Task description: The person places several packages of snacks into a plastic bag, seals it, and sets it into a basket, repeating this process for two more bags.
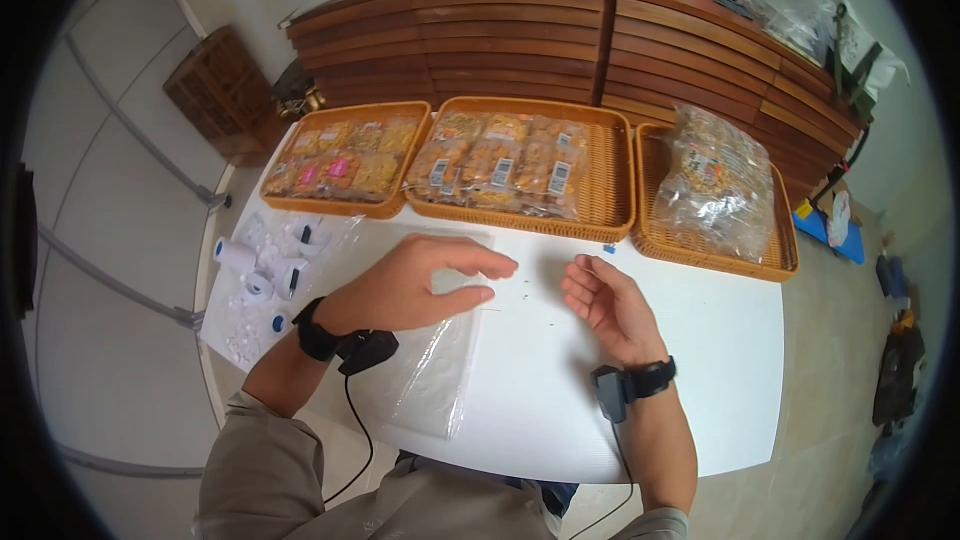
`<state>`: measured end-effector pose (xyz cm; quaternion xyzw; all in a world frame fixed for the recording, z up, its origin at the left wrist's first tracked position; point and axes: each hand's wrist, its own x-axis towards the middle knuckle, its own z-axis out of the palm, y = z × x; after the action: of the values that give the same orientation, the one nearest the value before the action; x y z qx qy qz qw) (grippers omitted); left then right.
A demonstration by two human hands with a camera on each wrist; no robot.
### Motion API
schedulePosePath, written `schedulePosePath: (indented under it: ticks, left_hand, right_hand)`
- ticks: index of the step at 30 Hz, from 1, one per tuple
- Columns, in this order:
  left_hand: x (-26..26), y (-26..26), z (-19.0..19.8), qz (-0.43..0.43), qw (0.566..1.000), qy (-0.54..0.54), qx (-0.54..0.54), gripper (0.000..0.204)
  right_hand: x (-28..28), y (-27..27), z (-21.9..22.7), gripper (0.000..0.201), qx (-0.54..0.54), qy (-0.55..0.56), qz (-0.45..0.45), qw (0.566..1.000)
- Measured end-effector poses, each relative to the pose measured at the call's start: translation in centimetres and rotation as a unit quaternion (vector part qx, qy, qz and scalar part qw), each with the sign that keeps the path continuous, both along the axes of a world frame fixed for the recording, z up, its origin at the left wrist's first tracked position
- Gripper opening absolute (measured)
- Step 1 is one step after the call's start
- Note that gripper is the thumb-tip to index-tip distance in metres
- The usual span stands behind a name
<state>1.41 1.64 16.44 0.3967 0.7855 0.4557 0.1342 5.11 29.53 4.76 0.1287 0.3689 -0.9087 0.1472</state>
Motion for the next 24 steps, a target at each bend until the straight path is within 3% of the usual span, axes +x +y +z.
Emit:
schedulePosePath:
  ticks: [5, 8, 9, 12, 13, 17, 20, 24]
  left_hand:
    - [0.5, -3.9, 1.2, 0.073, 0.996, 0.046, -0.025, 0.031]
    - [1.4, -7.0, 0.2, 0.103, 0.985, 0.097, -0.100, 0.036]
    - [2.1, -8.3, -0.4, 0.112, 0.977, 0.063, -0.169, 0.049]
    - [5.5, -11.9, -3.5, 0.154, 0.937, 0.144, -0.278, 0.060]
    - [6.9, -12.5, -4.1, 0.171, 0.921, 0.086, -0.339, 0.075]
    - [12.2, -11.7, -5.9, 0.180, 0.875, 0.060, -0.446, 0.097]
    - [14.5, -10.4, -7.7, 0.207, 0.874, 0.060, -0.435, 0.094]
    - [15.0, -9.9, -9.9, 0.244, 0.897, 0.129, -0.347, 0.069]
  right_hand:
    - [-1.8, -3.0, -2.0, 0.027, -0.110, -0.009, 0.065, 0.992]
    - [-2.4, -3.0, -2.2, 0.028, -0.111, 0.004, 0.077, 0.991]
    - [-2.4, -2.9, -2.3, 0.028, -0.105, 0.009, 0.078, 0.991]
    - [-2.6, -2.8, -2.7, 0.028, -0.080, 0.014, 0.084, 0.993]
    - [-2.7, -2.9, -2.7, 0.028, -0.063, 0.013, 0.082, 0.995]
    - [-2.7, -3.2, -2.6, 0.028, -0.020, 0.020, 0.085, 0.996]
    - [-2.8, -3.2, -2.9, 0.028, -0.020, 0.023, 0.086, 0.996]
    - [-2.8, -3.2, -3.0, 0.028, -0.018, 0.026, 0.077, 0.997]
